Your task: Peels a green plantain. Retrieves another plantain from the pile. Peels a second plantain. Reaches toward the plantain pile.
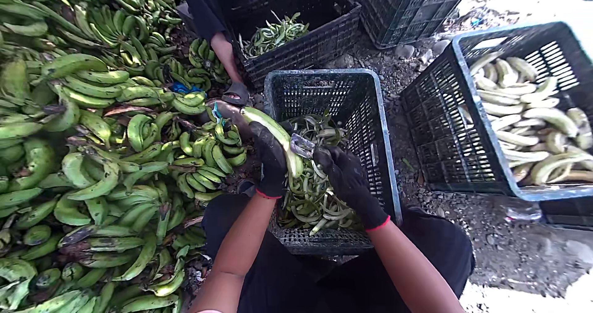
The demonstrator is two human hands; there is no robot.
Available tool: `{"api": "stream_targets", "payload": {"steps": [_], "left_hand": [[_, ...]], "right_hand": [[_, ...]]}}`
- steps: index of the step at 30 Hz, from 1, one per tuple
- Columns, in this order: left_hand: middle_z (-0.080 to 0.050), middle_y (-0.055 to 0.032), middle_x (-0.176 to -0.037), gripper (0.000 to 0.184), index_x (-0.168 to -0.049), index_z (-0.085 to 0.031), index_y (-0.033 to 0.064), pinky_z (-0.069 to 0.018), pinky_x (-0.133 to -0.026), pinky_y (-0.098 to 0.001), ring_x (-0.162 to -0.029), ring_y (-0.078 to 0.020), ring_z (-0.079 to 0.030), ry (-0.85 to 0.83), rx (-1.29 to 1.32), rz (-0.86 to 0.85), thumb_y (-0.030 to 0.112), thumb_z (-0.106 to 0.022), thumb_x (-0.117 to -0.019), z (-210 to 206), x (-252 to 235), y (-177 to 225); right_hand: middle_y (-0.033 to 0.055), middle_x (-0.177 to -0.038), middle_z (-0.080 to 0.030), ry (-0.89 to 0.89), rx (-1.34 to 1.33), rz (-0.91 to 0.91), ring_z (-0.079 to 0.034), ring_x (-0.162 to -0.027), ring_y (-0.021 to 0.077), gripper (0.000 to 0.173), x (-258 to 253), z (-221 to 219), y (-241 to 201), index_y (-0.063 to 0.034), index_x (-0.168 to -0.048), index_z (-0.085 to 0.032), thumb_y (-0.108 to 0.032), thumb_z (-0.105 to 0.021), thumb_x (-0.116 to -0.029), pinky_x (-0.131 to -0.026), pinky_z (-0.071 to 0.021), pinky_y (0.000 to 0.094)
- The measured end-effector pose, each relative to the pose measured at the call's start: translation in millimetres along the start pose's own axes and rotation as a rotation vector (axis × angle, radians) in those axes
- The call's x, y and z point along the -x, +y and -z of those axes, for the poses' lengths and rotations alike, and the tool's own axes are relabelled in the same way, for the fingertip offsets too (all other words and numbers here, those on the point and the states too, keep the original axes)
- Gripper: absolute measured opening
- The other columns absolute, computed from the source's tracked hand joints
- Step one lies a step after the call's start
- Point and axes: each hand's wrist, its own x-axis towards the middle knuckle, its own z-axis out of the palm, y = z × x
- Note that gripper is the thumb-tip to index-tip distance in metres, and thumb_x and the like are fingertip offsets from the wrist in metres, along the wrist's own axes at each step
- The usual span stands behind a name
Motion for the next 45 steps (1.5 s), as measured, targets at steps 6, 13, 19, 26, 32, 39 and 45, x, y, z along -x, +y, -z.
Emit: {"api": "stream_targets", "payload": {"steps": [6,13,19,26,32,39,45], "left_hand": [[-0.062,-0.0034,-0.099,0.057,-0.139,-0.028,0.0040,-0.0606,-0.073,-0.0367,-0.083,-0.0145,-0.067,0.436,0.104,-0.489,0.050,-0.029,-0.1060,11.1,-47.5,-9.3],[-0.060,0.0016,-0.131,0.062,-0.152,-0.040,0.0204,-0.0520,-0.093,-0.0298,-0.108,-0.0047,-0.059,-0.256,-0.173,0.160,0.058,-0.018,-0.1075,13.2,1.7,14.5],[-0.067,-0.0105,-0.110,0.066,-0.144,-0.048,0.0072,-0.0575,-0.086,-0.0339,-0.095,-0.0127,-0.067,-0.888,-0.342,0.663,0.050,-0.011,-0.1094,-10.9,16.6,12.5],[-0.065,0.0014,-0.126,0.062,-0.149,-0.046,0.0292,-0.0560,-0.089,-0.0356,-0.105,-0.0106,-0.064,-0.054,-0.016,0.269,0.063,-0.017,-0.1060,-2.0,15.7,11.4],[-0.055,-0.0116,-0.118,0.050,-0.140,-0.034,-0.0032,-0.0505,-0.096,-0.0321,-0.107,-0.0147,-0.059,0.758,0.142,-0.269,0.031,-0.012,-0.1108,-2.6,-37.7,-3.1],[-0.052,-0.0151,-0.129,0.055,-0.146,-0.031,-0.0022,-0.0467,-0.104,-0.0352,-0.118,-0.0175,-0.055,0.756,0.110,-0.246,0.031,-0.005,-0.1110,1.2,-43.5,-3.1],[-0.064,-0.0076,-0.110,0.062,-0.140,-0.041,0.0020,-0.0587,-0.084,-0.0342,-0.094,-0.0134,-0.066,0.127,0.209,0.038,0.042,-0.004,-0.1102,-6.7,-26.4,-6.4]], "right_hand": [[0.0257,-0.118,-0.065,0.102,0.149,0.135,-0.058,-0.112,0.0514,0.083,14.1,-20.6,-7.2,-0.0223,-0.134,-0.068,-0.081,-0.027,-0.0910,-0.079,-0.0449,0.0694],[0.0241,-0.120,-0.065,0.112,0.115,0.040,-0.060,-0.112,0.0483,0.076,-5.8,-5.3,-7.5,-0.0238,-0.136,-0.065,-0.077,-0.027,-0.0962,-0.082,-0.0484,0.0676],[0.0180,-0.107,-0.069,0.181,-0.127,-0.112,-0.066,-0.096,0.0400,0.053,-18.7,14.9,31.7,-0.0205,-0.130,-0.065,-0.058,-0.035,-0.1065,-0.073,-0.0497,0.0663],[0.0175,-0.109,-0.068,0.086,0.006,0.059,-0.065,-0.102,0.0391,0.079,-3.8,4.2,14.4,-0.0168,-0.131,-0.064,-0.075,-0.019,-0.0994,-0.081,-0.0505,0.0638],[0.0301,-0.125,-0.060,0.127,0.202,0.132,-0.055,-0.115,0.0551,0.076,5.3,-26.4,-5.5,-0.0207,-0.139,-0.063,-0.075,-0.034,-0.0942,-0.081,-0.0439,0.0728],[0.0261,-0.120,-0.063,0.140,0.181,0.125,-0.058,-0.112,0.0506,0.082,2.4,-26.3,-5.9,-0.0222,-0.135,-0.066,-0.081,-0.027,-0.0929,-0.079,-0.0458,0.0685],[0.0232,-0.117,-0.065,0.149,0.142,0.115,-0.060,-0.110,0.0469,0.079,-3.9,-8.9,-0.7,-0.0220,-0.132,-0.067,-0.078,-0.024,-0.0951,-0.081,-0.0474,0.0671]]}}
